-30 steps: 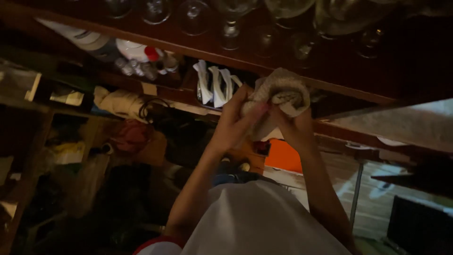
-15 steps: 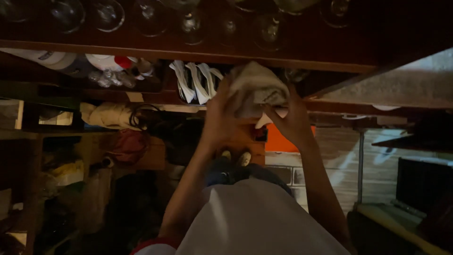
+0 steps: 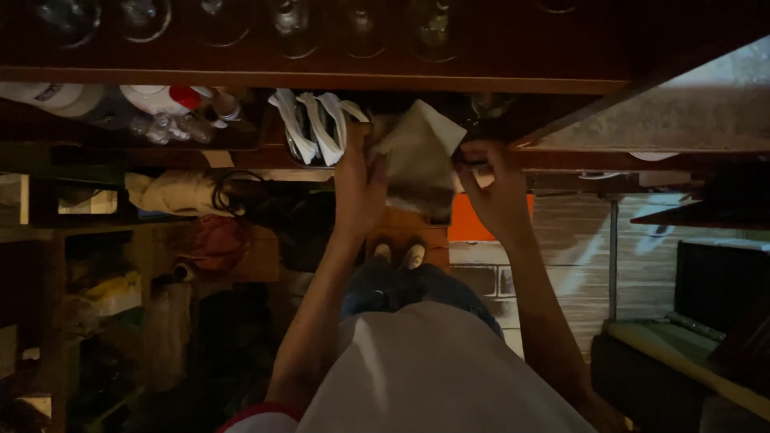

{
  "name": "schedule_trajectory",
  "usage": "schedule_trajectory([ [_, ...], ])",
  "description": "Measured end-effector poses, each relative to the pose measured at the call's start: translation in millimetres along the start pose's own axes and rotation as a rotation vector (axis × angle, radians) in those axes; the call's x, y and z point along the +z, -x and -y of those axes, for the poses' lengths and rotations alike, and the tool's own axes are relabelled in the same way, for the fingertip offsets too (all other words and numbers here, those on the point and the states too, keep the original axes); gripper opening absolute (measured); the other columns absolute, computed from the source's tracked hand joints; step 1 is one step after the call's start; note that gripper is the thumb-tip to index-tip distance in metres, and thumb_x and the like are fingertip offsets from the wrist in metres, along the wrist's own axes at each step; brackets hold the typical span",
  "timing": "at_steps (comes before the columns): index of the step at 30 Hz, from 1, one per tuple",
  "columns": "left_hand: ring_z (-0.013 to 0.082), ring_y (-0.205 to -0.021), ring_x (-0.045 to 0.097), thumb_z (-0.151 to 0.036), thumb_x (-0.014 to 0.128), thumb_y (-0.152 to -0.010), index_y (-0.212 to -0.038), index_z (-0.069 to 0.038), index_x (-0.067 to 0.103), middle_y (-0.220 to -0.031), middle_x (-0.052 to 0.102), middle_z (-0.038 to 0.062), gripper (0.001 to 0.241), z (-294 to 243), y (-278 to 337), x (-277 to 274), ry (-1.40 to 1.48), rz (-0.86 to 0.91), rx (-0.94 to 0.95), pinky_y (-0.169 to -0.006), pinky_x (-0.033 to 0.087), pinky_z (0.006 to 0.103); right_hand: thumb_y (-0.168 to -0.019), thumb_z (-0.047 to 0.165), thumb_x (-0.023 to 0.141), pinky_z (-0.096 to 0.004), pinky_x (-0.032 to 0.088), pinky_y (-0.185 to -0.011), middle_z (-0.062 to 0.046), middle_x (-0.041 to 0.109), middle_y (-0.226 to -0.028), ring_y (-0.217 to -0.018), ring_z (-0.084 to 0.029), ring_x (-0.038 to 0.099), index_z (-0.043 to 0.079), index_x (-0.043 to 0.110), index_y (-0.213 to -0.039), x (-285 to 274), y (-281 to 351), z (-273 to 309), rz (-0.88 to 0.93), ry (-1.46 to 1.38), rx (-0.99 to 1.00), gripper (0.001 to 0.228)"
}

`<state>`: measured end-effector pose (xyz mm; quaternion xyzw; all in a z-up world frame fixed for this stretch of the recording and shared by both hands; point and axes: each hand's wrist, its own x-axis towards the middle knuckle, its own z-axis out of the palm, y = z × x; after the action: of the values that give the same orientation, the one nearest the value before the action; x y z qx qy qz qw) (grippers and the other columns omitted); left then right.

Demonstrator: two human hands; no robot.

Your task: The person is polishing various types of glassware with a cloth.

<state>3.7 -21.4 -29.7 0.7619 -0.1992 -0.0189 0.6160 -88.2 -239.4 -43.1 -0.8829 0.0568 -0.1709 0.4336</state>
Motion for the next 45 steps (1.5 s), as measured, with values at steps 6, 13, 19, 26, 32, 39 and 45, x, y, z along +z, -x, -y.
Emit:
schedule_trajectory([
  [6, 0.0336, -0.087, 0.065, -0.02, 0.065, -0.097, -0.115, -0.002, 0.062, -0.099, 0.065, 0.019, 0.026, -24.9, -2.7, 21.8, -0.01, 0.073, 0.153, -0.074, 0.052, 0.0394, -0.101, 0.01, 0.067, -0.033, 0.06, -0.074, -0.009, 0.076, -0.103, -0.089, -0.018, 0.074, 0.008, 0.071, -0.114, -20.0, 2.7, 9.9, 0.038, 0.03, 0.167, 0.014],
  [13, 0.0304, -0.084, 0.068, -0.021, 0.071, -0.098, -0.109, -0.003, 0.07, -0.092, 0.071, 0.014, 0.021, -24.2, -5.7, 51.8, -0.131, 0.082, 0.156, -0.073, 0.052, 0.0386, -0.102, 0.005, 0.067, -0.031, 0.057, -0.078, -0.011, 0.071, -0.107, -0.094, -0.02, 0.07, 0.006, 0.067, -0.118, -25.2, 7.6, 13.4, 0.01, 0.001, -0.051, 0.016],
  [19, 0.0208, -0.082, 0.074, -0.016, 0.07, -0.101, -0.107, 0.0, 0.066, -0.091, 0.075, 0.013, 0.018, -27.4, -1.9, 59.5, 0.072, 0.118, -0.038, -0.072, 0.055, 0.033, -0.105, 0.004, 0.059, -0.03, 0.057, -0.08, -0.009, 0.069, -0.11, -0.095, -0.018, 0.069, 0.004, 0.065, -0.121, -40.7, 13.2, 3.8, 0.08, -0.146, 0.024, 0.017],
  [26, 0.0163, -0.091, 0.076, -0.01, 0.068, -0.099, -0.114, 0.001, 0.061, -0.098, 0.073, 0.012, 0.02, 12.0, 8.3, 92.6, 0.1, 0.155, 0.094, -0.074, 0.058, 0.0285, -0.106, 0.011, 0.067, -0.033, 0.061, -0.082, -0.013, 0.071, -0.112, -0.096, -0.021, 0.072, 0.002, 0.064, -0.124, -46.2, 12.8, -6.9, 0.123, -0.025, -0.032, 0.02],
  [32, 0.0157, -0.084, 0.075, -0.011, 0.068, -0.1, -0.114, 0.0, 0.062, -0.096, 0.075, 0.011, 0.018, 17.6, 4.4, 119.1, 0.166, 0.197, -0.019, -0.07, 0.056, 0.0267, -0.102, 0.009, 0.07, -0.033, 0.062, -0.079, -0.014, 0.069, -0.112, -0.092, -0.023, 0.072, 0.003, 0.063, -0.123, -45.4, 13.9, -32.5, 0.075, 0.007, -0.009, 0.023],
  [39, 0.0116, -0.089, 0.076, -0.016, 0.07, -0.102, -0.114, -0.002, 0.062, -0.098, 0.074, 0.008, 0.02, 53.6, -3.3, 147.5, 0.215, 0.155, -0.029, -0.073, 0.057, 0.0254, -0.099, 0.003, 0.071, -0.035, 0.059, -0.079, -0.013, 0.068, -0.112, -0.094, -0.023, 0.071, 0.004, 0.064, -0.121, -32.1, 0.6, -72.9, 0.032, 0.067, -0.095, 0.023],
  [45, 0.0077, -0.085, 0.069, -0.018, 0.072, -0.102, -0.111, -0.003, 0.061, -0.095, 0.073, 0.005, 0.02, 91.4, -9.8, 165.4, 0.253, 0.145, -0.056, -0.074, 0.054, 0.0241, -0.099, 0.002, 0.07, -0.031, 0.058, -0.078, -0.011, 0.069, -0.114, -0.095, -0.02, 0.072, 0.005, 0.065, -0.122, -8.4, -0.6, -99.9, -0.059, 0.043, -0.071, 0.024],
])
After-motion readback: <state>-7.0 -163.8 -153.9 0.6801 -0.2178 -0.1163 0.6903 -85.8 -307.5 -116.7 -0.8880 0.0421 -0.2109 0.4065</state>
